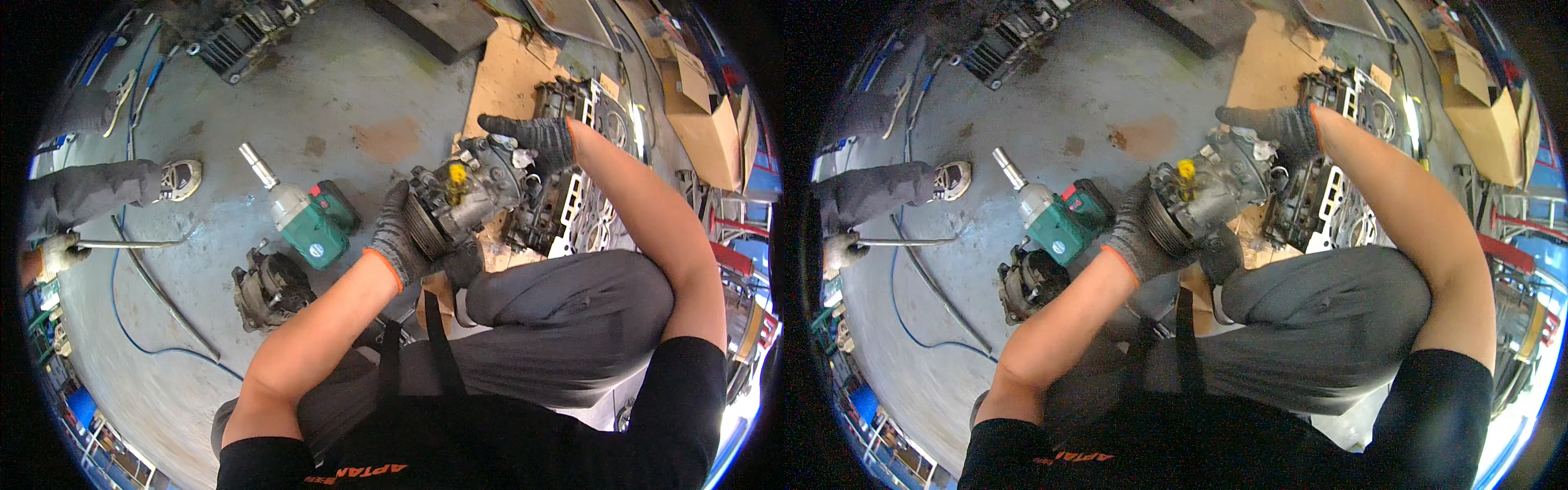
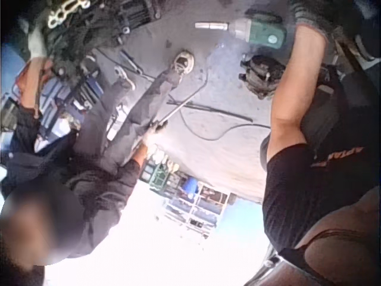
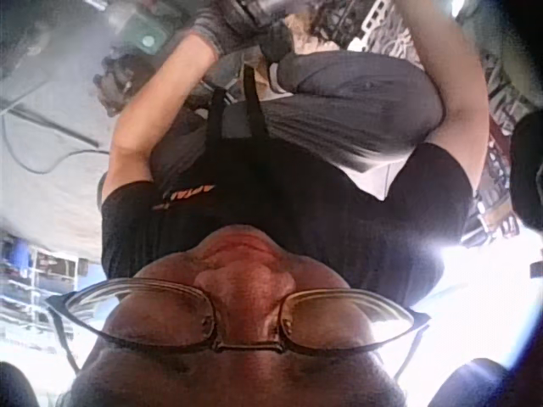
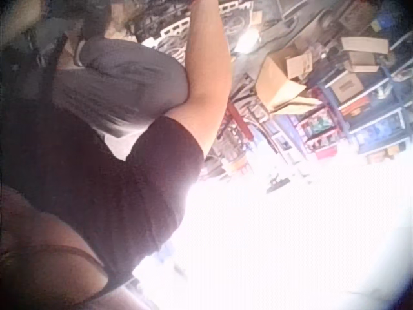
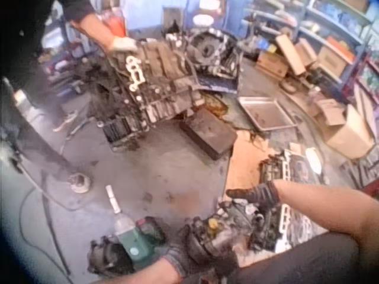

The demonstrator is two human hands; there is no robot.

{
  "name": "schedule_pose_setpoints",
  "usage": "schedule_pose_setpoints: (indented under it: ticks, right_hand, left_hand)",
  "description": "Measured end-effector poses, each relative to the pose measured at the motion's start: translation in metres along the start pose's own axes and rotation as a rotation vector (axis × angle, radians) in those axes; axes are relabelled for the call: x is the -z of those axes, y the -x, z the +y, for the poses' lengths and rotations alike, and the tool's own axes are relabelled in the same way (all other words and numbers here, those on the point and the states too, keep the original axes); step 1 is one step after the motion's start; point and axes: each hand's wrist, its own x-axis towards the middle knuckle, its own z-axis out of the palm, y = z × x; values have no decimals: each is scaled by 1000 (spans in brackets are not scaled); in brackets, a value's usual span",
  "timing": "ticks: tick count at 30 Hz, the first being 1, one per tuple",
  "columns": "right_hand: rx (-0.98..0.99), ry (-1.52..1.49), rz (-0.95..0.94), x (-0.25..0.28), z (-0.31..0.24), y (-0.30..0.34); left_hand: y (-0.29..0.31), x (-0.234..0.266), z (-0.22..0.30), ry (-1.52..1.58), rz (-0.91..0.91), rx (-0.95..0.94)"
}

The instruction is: The person uses a cordless impact wrench to remove bolts from an engine block and detaches a component. They place the removed part on a shelf and continue working on the engine with a coworker.

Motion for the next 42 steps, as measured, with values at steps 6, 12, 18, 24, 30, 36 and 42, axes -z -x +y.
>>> schedule_pose_setpoints:
  ticks: [6, 12, 18, 24, 30, 36, 42]
  right_hand:
    - [158, 450, -143, 3, 4, 1]
    - [-206, -272, -190, 15, 8, -1]
    - [120, 58, -27, 27, 23, -10]
    - [538, 618, 187, 19, 21, 10]
    - [773, 721, 286, -34, 45, 73]
    - [764, -353, 157, -139, 57, 137]
    - [629, 41, 362, -244, 46, 263]
  left_hand:
    - [-2, 20, -1, -46, 141, 99]
    - [-8, 26, -2, -148, 61, 51]
    - [-13, 17, -4, -56, -65, -68]
    - [-15, 0, -3, -137, 45, -241]
    - [26, -61, -18, -272, 478, -376]
    - [95, -214, -65, -234, 162, -140]
    - [198, -394, -153, -484, 491, -152]
